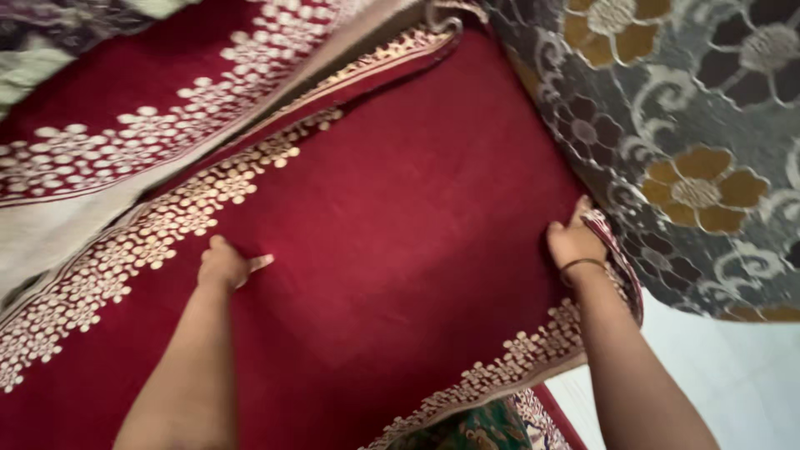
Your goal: The person smooths a red patterned fabric on a surface, then wipes it with a small cloth. They then pick up a floral pillow, pat it, and place it on the fabric.
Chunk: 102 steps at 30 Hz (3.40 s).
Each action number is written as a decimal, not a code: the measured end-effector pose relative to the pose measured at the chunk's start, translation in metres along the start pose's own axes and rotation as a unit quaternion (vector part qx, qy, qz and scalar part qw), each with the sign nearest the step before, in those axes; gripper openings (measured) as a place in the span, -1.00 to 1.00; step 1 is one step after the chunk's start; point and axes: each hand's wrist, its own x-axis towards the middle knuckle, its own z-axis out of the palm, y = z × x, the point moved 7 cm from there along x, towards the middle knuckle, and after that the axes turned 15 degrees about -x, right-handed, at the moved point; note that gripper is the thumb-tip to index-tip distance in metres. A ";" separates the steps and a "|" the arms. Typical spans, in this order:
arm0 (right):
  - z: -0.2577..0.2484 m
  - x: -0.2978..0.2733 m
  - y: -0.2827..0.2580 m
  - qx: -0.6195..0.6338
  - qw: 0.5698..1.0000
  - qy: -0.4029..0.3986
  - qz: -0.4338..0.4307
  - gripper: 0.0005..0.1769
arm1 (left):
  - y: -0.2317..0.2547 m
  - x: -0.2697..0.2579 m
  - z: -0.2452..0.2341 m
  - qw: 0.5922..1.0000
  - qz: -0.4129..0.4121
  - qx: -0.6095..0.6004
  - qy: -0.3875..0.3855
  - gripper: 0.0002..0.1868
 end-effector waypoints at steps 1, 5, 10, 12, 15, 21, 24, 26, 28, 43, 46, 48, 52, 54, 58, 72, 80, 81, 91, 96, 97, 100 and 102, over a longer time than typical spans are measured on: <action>0.001 0.008 -0.003 0.030 0.999 -0.015 0.000 -0.05 | 0.004 -0.005 -0.003 1.000 -0.002 0.014 -0.003 0.25; 0.010 0.040 0.010 0.053 0.984 -0.140 0.101 -0.18 | 0.018 -0.023 -0.012 1.000 -0.005 0.020 -0.010 0.19; -0.008 0.054 -0.041 -0.113 0.971 -0.195 0.080 -0.15 | 0.016 -0.036 -0.025 0.999 0.040 -0.002 -0.005 0.12; -0.037 0.027 -0.101 -0.134 0.982 -0.129 0.032 -0.09 | 0.013 -0.047 -0.029 0.996 0.075 -0.050 -0.001 -0.02; -0.084 -0.011 -0.243 0.031 0.986 0.019 -0.165 0.07 | -0.008 -0.062 -0.068 0.966 0.087 -0.183 0.160 0.00; -0.110 0.041 -0.411 0.127 0.963 0.092 -0.219 0.51 | -0.052 0.009 -0.158 0.934 -0.029 -0.242 0.260 0.66; -0.094 0.068 -0.435 0.071 0.984 0.039 -0.158 0.52 | -0.060 0.056 -0.164 0.941 -0.171 -0.262 0.131 0.78; -0.092 0.068 -0.439 0.117 0.981 0.032 -0.152 0.57 | -0.062 0.078 -0.157 0.942 -0.191 -0.263 0.087 0.78; -0.091 0.064 -0.441 0.092 0.986 -0.001 -0.141 0.63 | -0.058 0.098 -0.147 0.944 -0.192 -0.264 0.052 0.78; -0.086 0.099 -0.495 -0.178 0.978 -0.097 -0.052 0.66 | -0.032 0.168 -0.113 0.942 -0.197 -0.265 0.059 0.77; -0.077 0.090 -0.473 -0.163 0.983 -0.060 -0.054 0.64 | -0.072 0.150 -0.100 0.932 -0.261 -0.235 0.093 0.76; -0.073 0.084 -0.450 -0.088 0.992 0.016 -0.084 0.63 | -0.084 0.138 -0.096 0.923 -0.295 -0.223 0.111 0.76; -0.078 0.056 -0.385 0.012 0.957 0.261 -0.126 0.44 | -0.079 0.120 -0.098 0.931 -0.281 -0.226 0.055 0.77; -0.075 0.061 -0.360 0.063 0.961 0.262 -0.056 0.52 | -0.074 0.115 -0.102 0.931 -0.282 -0.225 0.049 0.78; -0.076 0.085 -0.356 0.070 0.968 0.232 -0.058 0.54 | -0.076 0.120 -0.099 0.937 -0.278 -0.208 0.046 0.77; -0.089 0.173 -0.404 -0.245 0.966 -0.066 -0.042 0.34 | -0.046 0.166 -0.100 0.944 -0.232 -0.233 0.017 0.77; -0.043 0.226 -0.390 -0.267 0.955 -0.066 -0.108 0.16 | -0.041 0.171 -0.099 0.946 -0.229 -0.227 0.017 0.78; -0.046 0.222 -0.393 -0.241 0.962 -0.020 -0.127 0.14 | -0.043 0.169 -0.097 0.947 -0.229 -0.227 0.015 0.78; -0.112 0.081 -0.354 0.060 0.925 0.354 -0.123 0.54 | -0.038 0.176 -0.096 0.949 -0.214 -0.231 0.027 0.78; -0.100 0.154 -0.354 -0.040 0.989 0.125 -0.064 0.67 | -0.039 0.177 -0.094 0.947 -0.220 -0.234 0.027 0.79; -0.099 0.162 -0.353 -0.077 0.990 0.099 -0.064 0.65 | -0.040 0.176 -0.094 0.946 -0.221 -0.235 0.028 0.79; -0.098 0.177 -0.358 -0.171 0.982 0.034 -0.079 0.55 | -0.040 0.173 -0.096 0.946 -0.220 -0.237 0.026 0.79; -0.101 0.185 -0.365 -0.216 0.970 0.007 -0.110 0.37 | -0.043 0.172 -0.095 0.946 -0.222 -0.236 0.027 0.79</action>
